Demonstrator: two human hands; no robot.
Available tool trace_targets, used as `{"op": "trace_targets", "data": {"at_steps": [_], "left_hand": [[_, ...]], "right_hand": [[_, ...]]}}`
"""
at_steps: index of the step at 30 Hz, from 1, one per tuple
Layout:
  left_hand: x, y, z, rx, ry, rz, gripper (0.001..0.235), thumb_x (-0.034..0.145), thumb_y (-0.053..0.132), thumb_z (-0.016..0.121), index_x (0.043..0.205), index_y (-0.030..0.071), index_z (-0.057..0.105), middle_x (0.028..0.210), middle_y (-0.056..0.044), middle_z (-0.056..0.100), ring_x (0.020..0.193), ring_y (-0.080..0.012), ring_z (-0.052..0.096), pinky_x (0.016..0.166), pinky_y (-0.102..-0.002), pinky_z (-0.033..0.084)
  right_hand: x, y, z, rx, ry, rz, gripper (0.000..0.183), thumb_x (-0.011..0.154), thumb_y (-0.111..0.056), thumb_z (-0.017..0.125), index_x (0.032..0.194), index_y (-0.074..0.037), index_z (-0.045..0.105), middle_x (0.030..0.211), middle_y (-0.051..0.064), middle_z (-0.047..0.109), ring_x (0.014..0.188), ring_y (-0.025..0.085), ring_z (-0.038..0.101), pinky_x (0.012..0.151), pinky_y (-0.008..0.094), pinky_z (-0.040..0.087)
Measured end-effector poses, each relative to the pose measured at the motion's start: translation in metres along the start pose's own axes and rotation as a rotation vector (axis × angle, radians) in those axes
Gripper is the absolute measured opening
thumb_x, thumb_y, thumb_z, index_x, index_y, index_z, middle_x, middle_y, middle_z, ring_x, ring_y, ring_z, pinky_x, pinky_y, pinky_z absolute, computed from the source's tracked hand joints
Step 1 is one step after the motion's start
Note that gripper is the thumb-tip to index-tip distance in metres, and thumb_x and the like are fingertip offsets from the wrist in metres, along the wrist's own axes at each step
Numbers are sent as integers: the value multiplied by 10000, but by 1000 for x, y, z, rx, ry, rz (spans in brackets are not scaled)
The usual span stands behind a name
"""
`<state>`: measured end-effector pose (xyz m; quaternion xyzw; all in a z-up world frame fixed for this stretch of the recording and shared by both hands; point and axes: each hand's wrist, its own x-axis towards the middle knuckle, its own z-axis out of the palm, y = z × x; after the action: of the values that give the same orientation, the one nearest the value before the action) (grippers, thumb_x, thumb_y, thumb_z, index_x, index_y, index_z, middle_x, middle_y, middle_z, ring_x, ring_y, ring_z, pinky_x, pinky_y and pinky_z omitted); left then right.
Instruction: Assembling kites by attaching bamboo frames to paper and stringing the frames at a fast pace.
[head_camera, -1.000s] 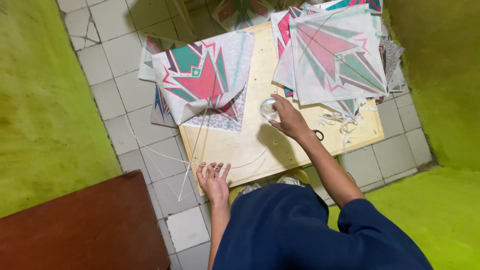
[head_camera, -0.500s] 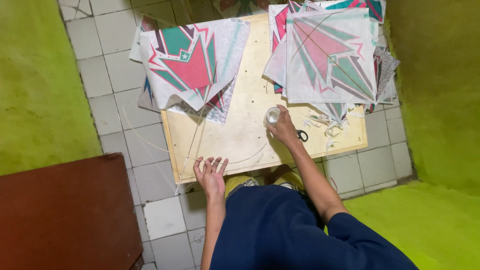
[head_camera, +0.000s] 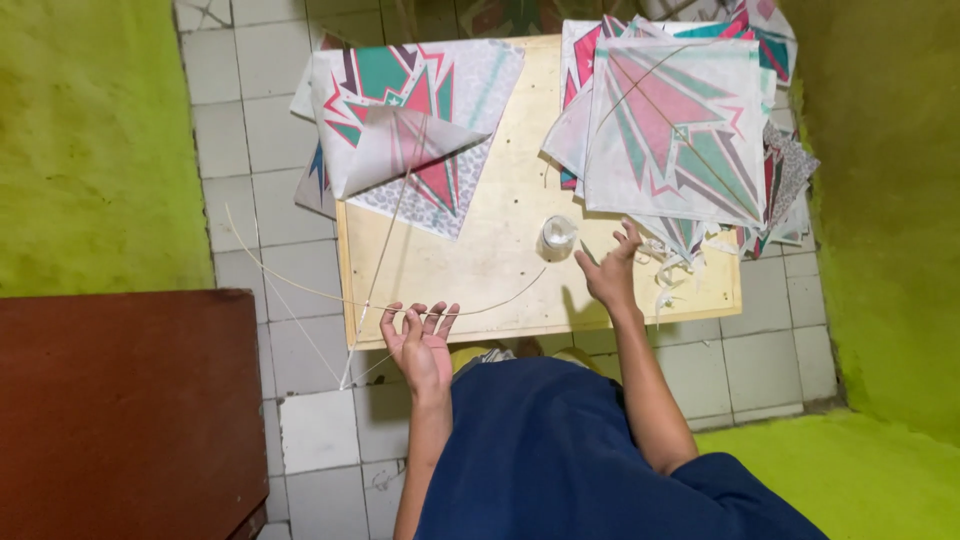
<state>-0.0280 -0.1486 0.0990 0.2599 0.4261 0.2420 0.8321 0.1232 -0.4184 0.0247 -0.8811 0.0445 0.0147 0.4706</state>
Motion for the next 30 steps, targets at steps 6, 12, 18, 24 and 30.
{"op": "trace_targets", "data": {"at_steps": [6, 12, 18, 24, 30], "left_hand": [[54, -18, -16, -39, -56, -8, 168, 1103, 114, 439, 1254, 183, 468, 978, -119, 581, 908, -401, 731, 904, -710, 595], [85, -27, -35, 104, -64, -38, 184, 1110, 109, 423, 1283, 167, 438, 986, -121, 552, 912, -405, 725, 894, -708, 591], [119, -28, -49, 187, -96, -27, 182, 1116, 110, 390, 1282, 178, 418, 1013, -135, 541, 962, -415, 729, 918, -699, 593], [128, -10, -43, 206, -110, -78, 166, 1122, 126, 381, 1262, 206, 418, 997, -128, 519, 994, -424, 711, 945, -709, 566], [131, 7, -36, 221, -136, -124, 155, 1124, 131, 374, 1260, 197, 409, 986, -134, 515, 996, -427, 709, 942, -721, 559]], "right_hand": [[1, -4, 6, 127, 146, -178, 931, 847, 13, 832, 1436, 22, 110, 1488, 331, 263, 1339, 484, 478, 987, 510, 541], [-37, -12, 45, 149, 93, -246, 764, 847, 13, 776, 1420, -20, 271, 1445, 214, 437, 1246, 389, 580, 916, 404, 560], [-85, -45, 82, -78, -205, 30, 683, 869, -18, 738, 1491, -118, 473, 1398, 227, 467, 1280, 417, 555, 1003, 421, 592], [-104, -36, 112, -222, -273, 95, 763, 911, -61, 636, 1603, -248, 375, 1460, 256, 440, 1282, 438, 559, 1082, 525, 501], [-113, -51, 135, -383, -269, 192, 751, 939, -158, 635, 1608, -353, 357, 1561, 165, 393, 1340, 352, 534, 1072, 496, 511]]}}
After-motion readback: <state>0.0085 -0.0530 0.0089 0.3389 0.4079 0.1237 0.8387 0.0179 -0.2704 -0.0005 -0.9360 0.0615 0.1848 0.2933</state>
